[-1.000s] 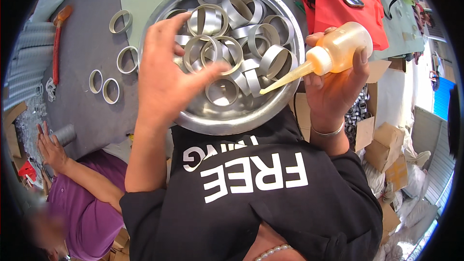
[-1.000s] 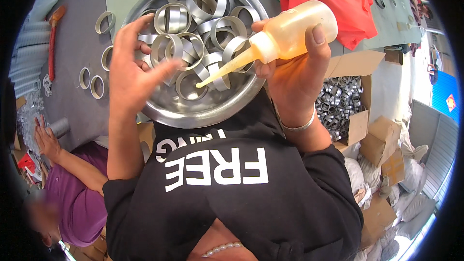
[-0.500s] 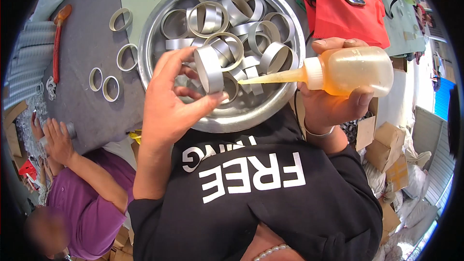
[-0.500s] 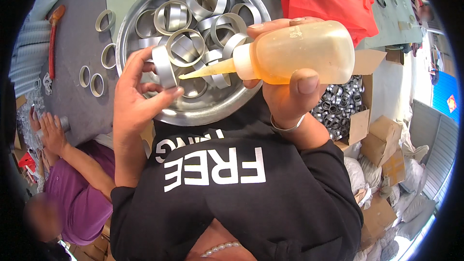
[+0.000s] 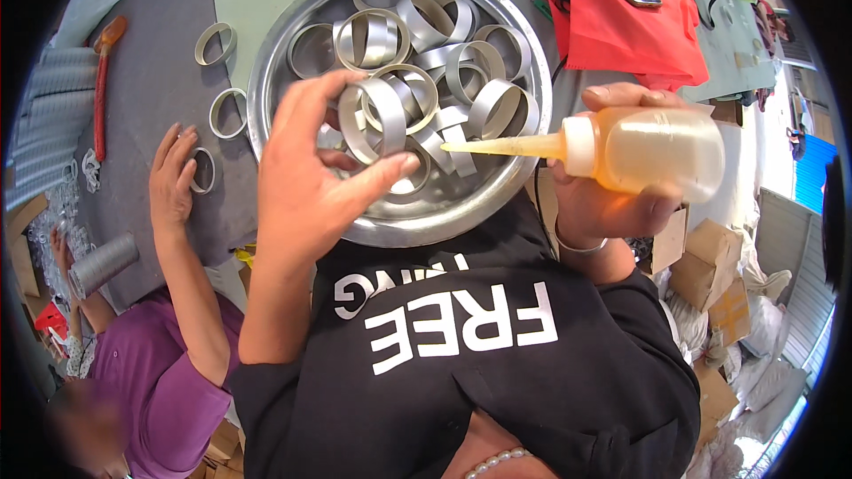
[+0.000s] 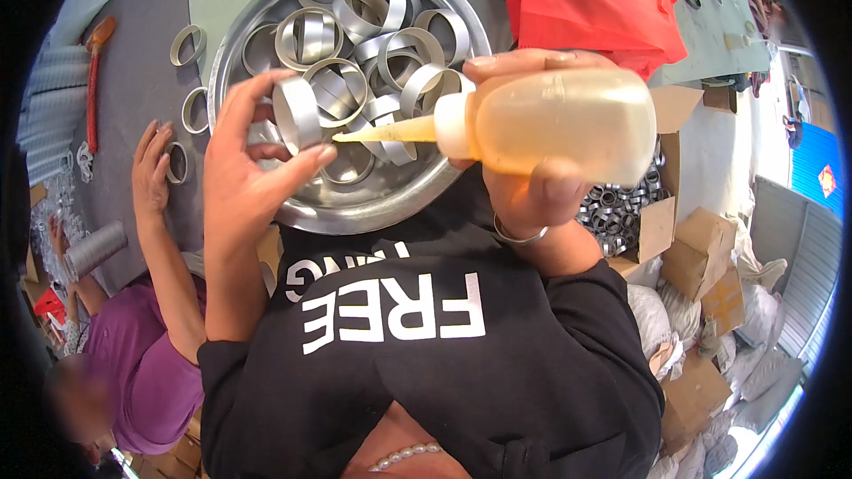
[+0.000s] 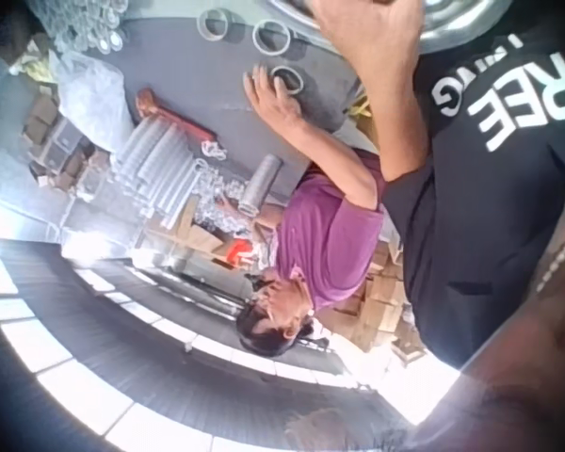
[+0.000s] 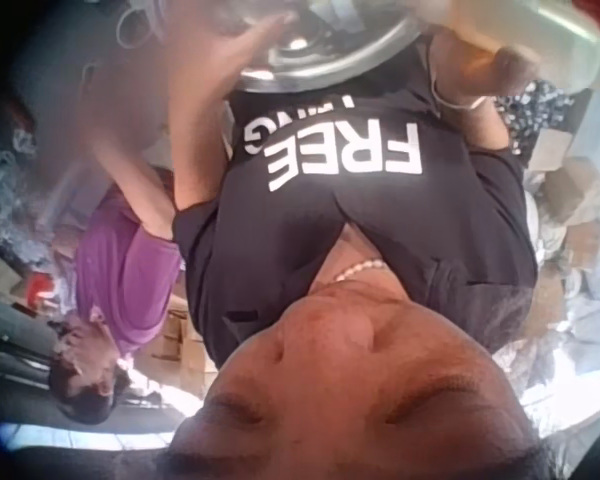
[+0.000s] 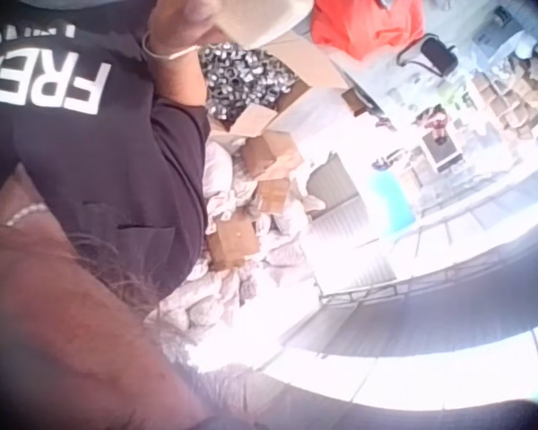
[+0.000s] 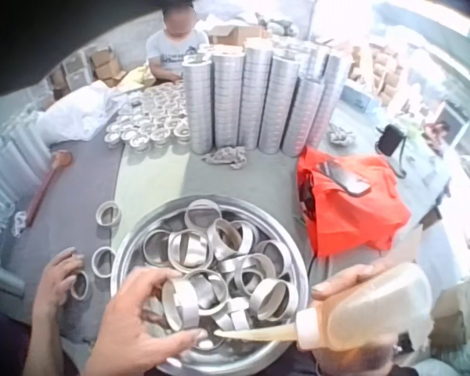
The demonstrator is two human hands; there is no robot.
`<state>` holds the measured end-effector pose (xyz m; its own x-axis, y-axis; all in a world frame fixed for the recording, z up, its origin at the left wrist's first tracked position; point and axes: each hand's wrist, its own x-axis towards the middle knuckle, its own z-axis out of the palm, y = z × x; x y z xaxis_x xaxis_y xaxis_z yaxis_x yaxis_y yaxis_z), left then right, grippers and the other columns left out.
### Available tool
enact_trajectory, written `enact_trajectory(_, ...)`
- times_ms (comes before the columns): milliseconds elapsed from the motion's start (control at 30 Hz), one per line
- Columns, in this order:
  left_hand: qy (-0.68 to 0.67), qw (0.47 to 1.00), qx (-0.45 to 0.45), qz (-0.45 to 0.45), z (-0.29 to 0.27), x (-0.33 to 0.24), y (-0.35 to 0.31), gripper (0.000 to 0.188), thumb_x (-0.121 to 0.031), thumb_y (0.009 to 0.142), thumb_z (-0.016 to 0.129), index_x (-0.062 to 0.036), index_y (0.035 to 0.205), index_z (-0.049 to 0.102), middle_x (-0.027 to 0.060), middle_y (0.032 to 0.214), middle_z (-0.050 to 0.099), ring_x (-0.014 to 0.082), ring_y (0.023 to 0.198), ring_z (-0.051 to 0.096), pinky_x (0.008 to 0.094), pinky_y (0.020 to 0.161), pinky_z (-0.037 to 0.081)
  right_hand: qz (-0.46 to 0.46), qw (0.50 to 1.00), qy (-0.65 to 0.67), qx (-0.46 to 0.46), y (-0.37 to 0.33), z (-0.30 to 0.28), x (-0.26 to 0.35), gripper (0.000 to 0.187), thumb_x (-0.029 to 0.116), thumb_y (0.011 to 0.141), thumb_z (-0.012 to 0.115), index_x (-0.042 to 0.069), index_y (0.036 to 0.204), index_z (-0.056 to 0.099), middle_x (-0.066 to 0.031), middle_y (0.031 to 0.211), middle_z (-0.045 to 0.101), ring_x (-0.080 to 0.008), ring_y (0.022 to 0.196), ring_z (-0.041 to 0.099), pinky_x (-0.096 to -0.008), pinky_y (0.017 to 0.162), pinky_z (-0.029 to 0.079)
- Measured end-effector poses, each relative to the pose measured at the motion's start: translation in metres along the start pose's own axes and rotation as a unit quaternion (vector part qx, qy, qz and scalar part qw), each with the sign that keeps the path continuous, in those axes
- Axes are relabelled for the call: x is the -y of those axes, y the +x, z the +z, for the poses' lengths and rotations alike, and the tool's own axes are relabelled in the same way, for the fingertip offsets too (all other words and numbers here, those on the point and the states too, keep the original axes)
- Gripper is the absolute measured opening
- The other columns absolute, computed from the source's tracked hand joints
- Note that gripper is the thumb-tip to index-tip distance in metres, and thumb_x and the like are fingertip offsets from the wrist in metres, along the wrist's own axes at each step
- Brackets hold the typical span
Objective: The person applies a viscous liquid from a squeeze bottle onto the inner edges of small metal rings. They pick up each ring from a metal tray, apply the liquid, and place the ring onto a flat work surface. The person occasionally wipes the bottle nozzle with a cloth.
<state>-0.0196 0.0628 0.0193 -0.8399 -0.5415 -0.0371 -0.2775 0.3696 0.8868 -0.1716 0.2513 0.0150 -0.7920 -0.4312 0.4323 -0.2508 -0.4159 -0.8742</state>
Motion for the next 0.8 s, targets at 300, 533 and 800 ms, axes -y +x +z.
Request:
enact_trajectory(300,-0.563,0.784,0.146,-0.217,0.011,0.022,-0.044,0.077,-0.058,0.088,0.06,0.0014,0.133,0.04,0.0129,0.101,0.059,0.0258,0.087,0.066,0.0356,0.06,0.062,-0.22,0.936,0.022,0.274,-0.004,0.007,-0.006,0.086,0.038,0.077,0.083,0.003,0.134,0.03,-0.0323,0.111,0.056,-0.0328,0.075,0.066,-0.0378,0.065,0.057)
enact_trajectory(533,-0.579,0.762,0.164,-0.241,0.013,0.02,-0.048,0.071,-0.06,0.09,0.056,-0.0012,0.128,0.043,0.0134,0.096,0.06,0.0273,0.079,0.068,0.0346,0.059,0.062,-0.238,0.92,-0.06,0.306,-0.006,0.013,0.003,0.08,0.033,0.076,0.083,0.003,0.13,0.032,-0.0348,0.109,0.058,-0.0329,0.082,0.065,-0.0392,0.068,0.056)
enact_trajectory(800,-0.492,0.864,0.069,-0.082,0.018,0.007,-0.046,0.079,-0.01,0.068,0.086,-0.0054,0.134,0.042,0.0097,0.118,0.054,0.0196,0.107,0.06,0.0334,0.08,0.059,-0.174,0.928,-0.07,0.321,-0.006,0.006,0.012,0.077,0.027,0.077,0.083,0.002,0.132,0.035,-0.0344,0.109,0.059,-0.0319,0.087,0.064,-0.0394,0.073,0.055)
